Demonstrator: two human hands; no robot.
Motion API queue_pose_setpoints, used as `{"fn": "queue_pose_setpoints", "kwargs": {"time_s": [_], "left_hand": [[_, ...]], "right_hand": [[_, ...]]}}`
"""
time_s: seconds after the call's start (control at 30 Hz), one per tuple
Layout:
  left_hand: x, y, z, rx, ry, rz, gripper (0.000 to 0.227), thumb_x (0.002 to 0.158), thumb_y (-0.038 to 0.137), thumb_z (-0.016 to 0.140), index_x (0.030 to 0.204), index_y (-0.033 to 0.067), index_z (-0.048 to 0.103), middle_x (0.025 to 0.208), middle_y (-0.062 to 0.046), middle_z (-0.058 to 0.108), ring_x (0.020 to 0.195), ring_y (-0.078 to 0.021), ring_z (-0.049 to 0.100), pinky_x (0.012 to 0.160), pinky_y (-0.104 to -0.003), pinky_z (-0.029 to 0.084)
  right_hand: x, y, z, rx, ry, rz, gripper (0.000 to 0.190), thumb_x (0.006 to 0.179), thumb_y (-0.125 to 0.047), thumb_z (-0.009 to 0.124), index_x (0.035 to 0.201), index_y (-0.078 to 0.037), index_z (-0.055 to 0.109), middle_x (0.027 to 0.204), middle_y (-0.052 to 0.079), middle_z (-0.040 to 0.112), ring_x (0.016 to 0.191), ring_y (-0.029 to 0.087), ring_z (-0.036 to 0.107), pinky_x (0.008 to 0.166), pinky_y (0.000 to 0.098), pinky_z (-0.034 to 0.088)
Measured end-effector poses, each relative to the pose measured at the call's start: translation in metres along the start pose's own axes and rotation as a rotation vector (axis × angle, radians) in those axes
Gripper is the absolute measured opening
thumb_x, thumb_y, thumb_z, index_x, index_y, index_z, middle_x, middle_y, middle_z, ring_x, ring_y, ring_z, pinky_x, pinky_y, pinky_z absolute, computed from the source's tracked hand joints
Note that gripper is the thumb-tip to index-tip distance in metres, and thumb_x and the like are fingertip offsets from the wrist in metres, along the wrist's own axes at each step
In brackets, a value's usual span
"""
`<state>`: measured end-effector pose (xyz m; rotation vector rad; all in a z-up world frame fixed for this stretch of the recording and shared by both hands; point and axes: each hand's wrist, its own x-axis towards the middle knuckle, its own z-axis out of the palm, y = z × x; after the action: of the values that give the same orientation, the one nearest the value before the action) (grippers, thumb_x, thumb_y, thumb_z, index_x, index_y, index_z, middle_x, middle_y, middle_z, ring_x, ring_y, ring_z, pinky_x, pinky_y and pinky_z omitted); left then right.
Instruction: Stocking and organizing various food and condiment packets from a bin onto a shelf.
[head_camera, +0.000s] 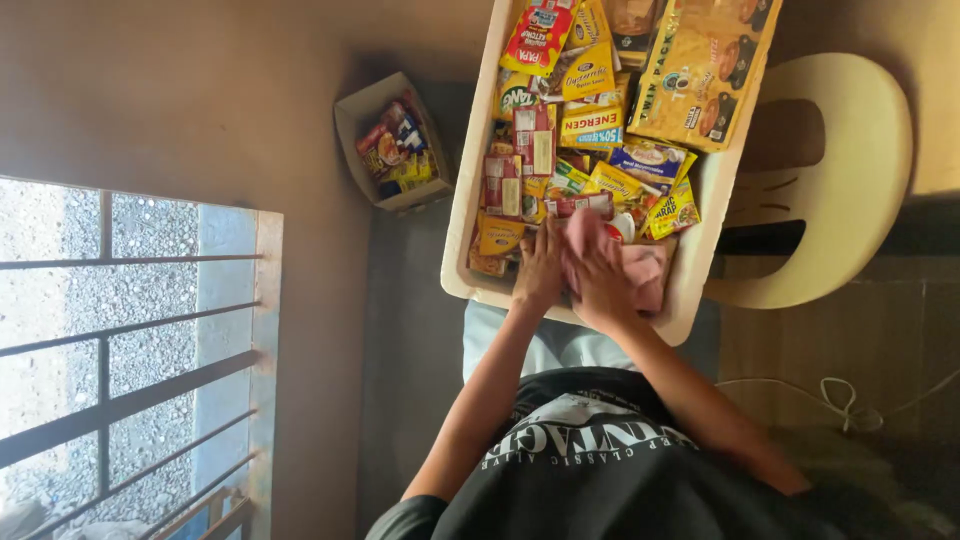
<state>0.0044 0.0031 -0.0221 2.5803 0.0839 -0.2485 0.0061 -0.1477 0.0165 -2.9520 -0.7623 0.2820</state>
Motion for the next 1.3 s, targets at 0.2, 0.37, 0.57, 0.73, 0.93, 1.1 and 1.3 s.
{"fn": "queue_pose_setpoints", "kwargs": {"time_s": [0.2, 0.37, 0.57, 0.73, 0.93, 1.1, 1.3], "left_hand": [[0.006, -0.023, 0.031, 0.059, 0.103, 0.064, 0.105, 0.075, 0.025, 0.081, 0.157, -0.0036, 0.021, 0.15, -0.019, 0.04, 0.14, -0.0408, 0.039, 0.122, -0.058, 0.029], [0.0, -0.024, 0.018, -0.131, 0.032, -0.05, 0.089, 0.072, 0.043, 0.09, 0.144, 0.0127, 0.047, 0.142, -0.015, 0.048, 0.134, -0.0416, 0.039, 0.113, -0.059, 0.035], [0.017, -0.055, 0.065, -0.716, -0.088, -0.081, 0.066, 0.076, 0.032, 0.089, 0.131, 0.0137, 0.058, 0.115, -0.011, 0.069, 0.1, -0.0314, 0.07, 0.081, -0.046, 0.06], [0.005, -0.003, 0.029, -1.447, -0.188, -0.208, 0.047, 0.089, 0.013, 0.08, 0.129, 0.0111, 0.056, 0.11, -0.007, 0.07, 0.092, -0.0221, 0.073, 0.07, -0.04, 0.065], [0.024, -0.021, 0.051, -1.793, -0.023, -0.338, 0.053, 0.093, 0.002, 0.07, 0.138, 0.0124, 0.044, 0.115, -0.006, 0.067, 0.094, -0.0204, 0.071, 0.083, -0.04, 0.063], [0.041, -0.052, 0.097, -1.692, 0.017, -0.406, 0.053, 0.083, -0.011, 0.063, 0.134, 0.002, 0.058, 0.11, -0.009, 0.072, 0.091, -0.0195, 0.073, 0.078, -0.033, 0.062], [0.04, -0.065, 0.123, -1.496, 0.113, -0.484, 0.04, 0.083, -0.01, 0.065, 0.123, -0.0012, 0.066, 0.099, -0.011, 0.072, 0.08, -0.0204, 0.069, 0.064, -0.033, 0.056]], "right_hand": [[-0.035, 0.046, -0.037, 0.155, -0.104, -0.073, 0.047, 0.084, -0.017, 0.068, 0.128, -0.03, 0.062, 0.155, 0.0, 0.051, 0.153, 0.025, 0.037, 0.13, 0.0542, 0.016], [-0.033, 0.046, -0.034, 0.431, 0.323, -0.037, 0.07, 0.089, -0.011, 0.066, 0.156, -0.005, 0.044, 0.161, 0.023, 0.041, 0.151, 0.04, 0.035, 0.123, 0.0508, 0.028], [-0.037, 0.061, -0.012, 0.719, 0.453, -0.072, 0.064, 0.089, -0.008, 0.055, 0.152, -0.001, 0.048, 0.159, 0.024, 0.044, 0.15, 0.036, 0.039, 0.123, 0.047, 0.032], [-0.03, 0.089, -0.051, 1.837, 0.686, 0.225, 0.027, 0.107, -0.016, 0.058, 0.128, 0.0, 0.063, 0.109, 0.009, 0.061, 0.095, 0.017, 0.055, 0.084, 0.0287, 0.042], [-0.012, 0.092, -0.129, 1.681, 0.764, 0.131, 0.029, 0.101, 0.0, 0.051, 0.126, 0.002, 0.066, 0.105, 0.008, 0.066, 0.083, 0.012, 0.06, 0.077, 0.0253, 0.049], [0.011, 0.004, -0.082, 0.656, 0.397, -0.256, 0.054, 0.08, 0.005, 0.054, 0.132, -0.007, 0.064, 0.123, 0.017, 0.064, 0.109, 0.032, 0.063, 0.096, 0.0467, 0.051], [0.069, 0.003, -0.077, 0.57, 0.378, -0.406, 0.055, 0.097, -0.009, 0.065, 0.15, -0.021, 0.054, 0.161, 0.008, 0.043, 0.149, 0.027, 0.039, 0.123, 0.0449, 0.04]]}}
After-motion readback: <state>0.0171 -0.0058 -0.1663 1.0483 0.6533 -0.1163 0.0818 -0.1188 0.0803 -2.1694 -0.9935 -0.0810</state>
